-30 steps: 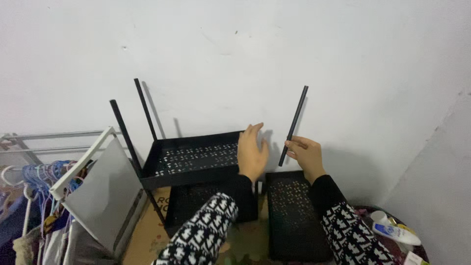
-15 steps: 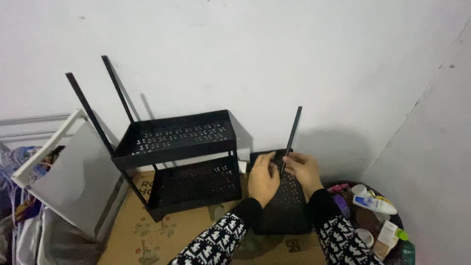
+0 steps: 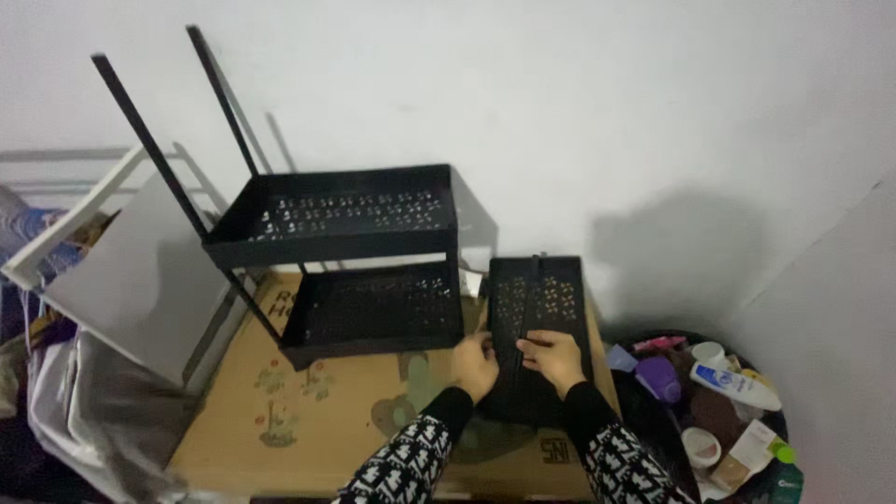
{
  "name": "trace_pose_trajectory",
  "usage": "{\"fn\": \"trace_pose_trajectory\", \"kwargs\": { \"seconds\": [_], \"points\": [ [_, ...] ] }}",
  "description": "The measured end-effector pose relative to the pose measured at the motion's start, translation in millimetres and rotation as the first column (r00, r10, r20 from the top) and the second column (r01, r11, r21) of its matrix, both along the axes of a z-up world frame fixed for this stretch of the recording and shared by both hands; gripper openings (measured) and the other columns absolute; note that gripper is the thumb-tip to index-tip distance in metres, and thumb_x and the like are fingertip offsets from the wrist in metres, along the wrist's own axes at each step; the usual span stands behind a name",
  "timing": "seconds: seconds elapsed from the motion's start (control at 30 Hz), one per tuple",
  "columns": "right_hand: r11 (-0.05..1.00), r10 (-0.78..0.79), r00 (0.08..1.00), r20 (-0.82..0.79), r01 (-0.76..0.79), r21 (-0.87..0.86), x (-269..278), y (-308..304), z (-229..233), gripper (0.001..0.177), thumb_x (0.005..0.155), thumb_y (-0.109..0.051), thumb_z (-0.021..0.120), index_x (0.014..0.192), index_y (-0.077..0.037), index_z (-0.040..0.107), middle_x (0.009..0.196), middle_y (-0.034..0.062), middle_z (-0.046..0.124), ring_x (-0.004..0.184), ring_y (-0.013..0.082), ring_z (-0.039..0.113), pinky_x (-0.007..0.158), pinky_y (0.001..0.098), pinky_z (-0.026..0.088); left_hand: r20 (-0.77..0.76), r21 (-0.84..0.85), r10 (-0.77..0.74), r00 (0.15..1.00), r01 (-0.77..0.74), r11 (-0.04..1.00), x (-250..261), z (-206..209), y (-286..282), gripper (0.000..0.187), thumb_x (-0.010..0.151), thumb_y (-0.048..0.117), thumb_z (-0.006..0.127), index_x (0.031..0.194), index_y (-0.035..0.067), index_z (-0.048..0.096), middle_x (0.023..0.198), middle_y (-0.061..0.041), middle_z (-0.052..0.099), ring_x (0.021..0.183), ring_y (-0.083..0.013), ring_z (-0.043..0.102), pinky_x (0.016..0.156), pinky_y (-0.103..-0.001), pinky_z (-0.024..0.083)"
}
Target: The person disassembles a black metal shelving unit by removing the top tray and vertical support poles. They then reassemble the unit by inserting the poles back into the base and placing the tray on top.
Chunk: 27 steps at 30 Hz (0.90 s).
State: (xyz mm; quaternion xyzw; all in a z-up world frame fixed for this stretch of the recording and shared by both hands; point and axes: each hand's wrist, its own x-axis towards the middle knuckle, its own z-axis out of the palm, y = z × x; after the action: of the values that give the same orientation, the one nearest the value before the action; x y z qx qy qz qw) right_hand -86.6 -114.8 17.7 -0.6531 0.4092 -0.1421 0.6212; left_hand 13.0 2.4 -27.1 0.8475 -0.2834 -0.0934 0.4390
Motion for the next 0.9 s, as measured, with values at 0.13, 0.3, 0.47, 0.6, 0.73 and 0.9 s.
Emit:
{"fn": "trace_pose_trajectory", "kwargs": {
  "seconds": [0.13,0.3,0.47,0.6,0.73,0.9],
  "points": [
    [0.999,0.026,0.999,-0.043,-0.024,0.046,5,5,-23,0.041,0.075,-0.010,0.075,0.112,0.005,0.064,0.099,0.0159,0.069,0.081,0.0219,0.068,0.070,0.0335,0.060,-0.005,0.082,-0.047,0.999,0.047,0.996,-4,1,16,0.034,0.080,0.005,0.056,0.113,0.002,0.064,0.107,-0.018,0.067,0.100,-0.0305,0.064,0.087,-0.037,0.050],
    [0.996,0.083,0.991,-0.102,-0.081,0.029,14,8,-57,0.041,0.072,-0.009,0.076,0.110,0.002,0.066,0.095,0.0155,0.072,0.079,0.0213,0.071,0.068,0.0324,0.060,0.046,0.284,-0.149,0.988,0.130,0.950,-24,39,29,0.037,0.081,0.008,0.057,0.117,0.007,0.061,0.121,-0.014,0.059,0.122,-0.0336,0.044,0.101,-0.040,0.036],
    [0.948,0.113,0.984,-0.134,-0.147,-0.283,19,7,-84,0.036,0.069,-0.013,0.079,0.101,0.001,0.070,0.094,0.0155,0.072,0.080,0.0212,0.070,0.071,0.0307,0.057,-0.028,0.342,-0.260,0.965,0.253,0.905,-23,39,27,0.048,0.081,0.003,0.051,0.128,0.007,0.054,0.131,-0.013,0.052,0.133,-0.0361,0.029,0.111,-0.040,0.024],
    [0.978,0.108,0.986,-0.126,-0.128,-0.167,20,7,-88,0.029,0.069,-0.009,0.074,0.095,0.002,0.069,0.093,0.0166,0.072,0.079,0.0243,0.071,0.067,0.0343,0.060,0.022,0.354,-0.336,0.942,0.307,0.883,-21,28,25,0.053,0.078,-0.001,0.047,0.130,0.007,0.052,0.135,-0.010,0.050,0.139,-0.0356,0.018,0.115,-0.040,0.016],
    [0.919,0.153,0.968,-0.201,-0.214,-0.330,19,9,-86,0.028,0.070,-0.014,0.075,0.093,0.001,0.070,0.092,0.0161,0.072,0.081,0.0230,0.071,0.073,0.0320,0.056,-0.135,0.353,-0.321,0.937,0.348,0.868,-21,39,25,0.053,0.081,0.001,0.043,0.134,0.009,0.046,0.144,-0.007,0.039,0.142,-0.0328,0.003,0.113,-0.045,0.009],
    [0.857,0.208,0.934,-0.289,-0.317,-0.407,19,10,-79,0.027,0.070,-0.013,0.075,0.094,-0.001,0.071,0.092,0.0159,0.070,0.082,0.0231,0.070,0.073,0.0318,0.055,-0.085,0.413,-0.374,0.923,0.375,0.830,-22,63,26,0.052,0.084,0.008,0.044,0.135,0.011,0.043,0.142,-0.005,0.040,0.143,-0.0279,0.000,0.113,-0.047,0.007]
  ]
}}
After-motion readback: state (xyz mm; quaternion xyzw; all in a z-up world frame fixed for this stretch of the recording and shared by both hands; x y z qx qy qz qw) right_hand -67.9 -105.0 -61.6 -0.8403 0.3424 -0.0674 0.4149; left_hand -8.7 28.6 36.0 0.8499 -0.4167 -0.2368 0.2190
